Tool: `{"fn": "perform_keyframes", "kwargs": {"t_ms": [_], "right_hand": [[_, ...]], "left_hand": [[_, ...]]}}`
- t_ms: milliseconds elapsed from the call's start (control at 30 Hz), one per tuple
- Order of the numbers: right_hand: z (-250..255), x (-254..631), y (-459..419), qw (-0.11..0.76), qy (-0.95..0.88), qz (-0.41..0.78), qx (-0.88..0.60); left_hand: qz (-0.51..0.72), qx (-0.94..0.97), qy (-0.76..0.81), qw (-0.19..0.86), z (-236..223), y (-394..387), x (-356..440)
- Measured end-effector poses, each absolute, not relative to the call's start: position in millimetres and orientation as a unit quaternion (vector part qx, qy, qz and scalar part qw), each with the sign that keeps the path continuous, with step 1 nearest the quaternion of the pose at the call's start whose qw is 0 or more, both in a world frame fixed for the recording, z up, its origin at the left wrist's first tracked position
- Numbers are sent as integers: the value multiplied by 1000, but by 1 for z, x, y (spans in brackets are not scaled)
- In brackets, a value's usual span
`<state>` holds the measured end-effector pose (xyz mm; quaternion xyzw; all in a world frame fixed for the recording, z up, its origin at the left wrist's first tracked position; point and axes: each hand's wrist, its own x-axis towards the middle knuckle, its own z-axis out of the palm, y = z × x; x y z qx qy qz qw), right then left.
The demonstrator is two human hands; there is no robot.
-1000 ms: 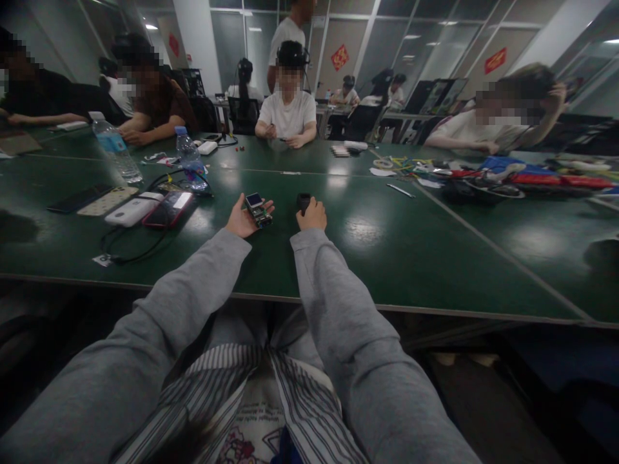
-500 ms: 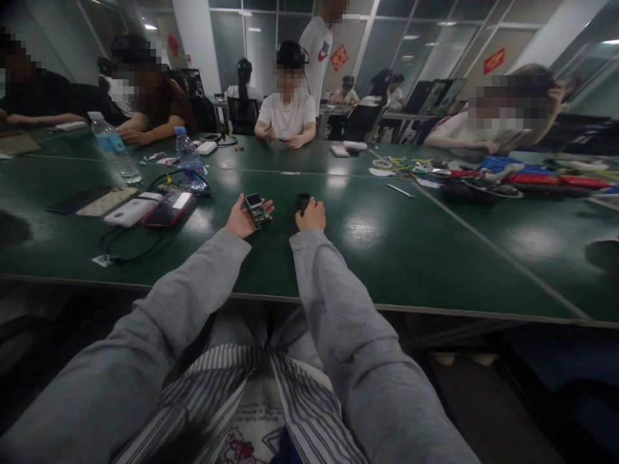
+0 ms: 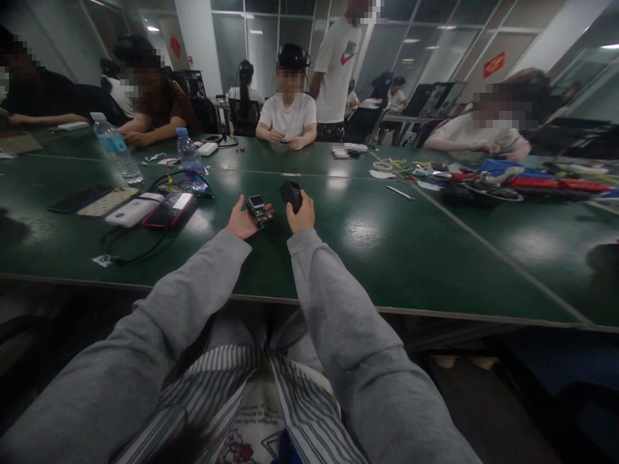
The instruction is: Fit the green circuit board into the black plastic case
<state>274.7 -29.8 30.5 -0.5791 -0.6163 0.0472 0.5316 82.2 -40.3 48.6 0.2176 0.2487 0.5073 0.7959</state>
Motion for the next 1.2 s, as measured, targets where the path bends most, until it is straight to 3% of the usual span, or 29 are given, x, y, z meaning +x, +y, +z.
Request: {"fn": "perform_keyframes", "kwargs": {"t_ms": [233,600,733,967,1200], "right_hand": [[26,236,-51,524,-719,64,-453],[8,231,-42,425,-794,122,-417],[10,230,-46,430,-798,164,-389],[22,227,-48,531,-647,365,-408],[33,231,-47,530,-465,561,-433]], "left_hand": [[490,257,247,795,47,-41,84],[500,235,251,795,53,-46,86],[503,250,266,783,53,-44,87],[519,268,266,767,51,-43,87],[499,316,230,773,56,-51,88]]}}
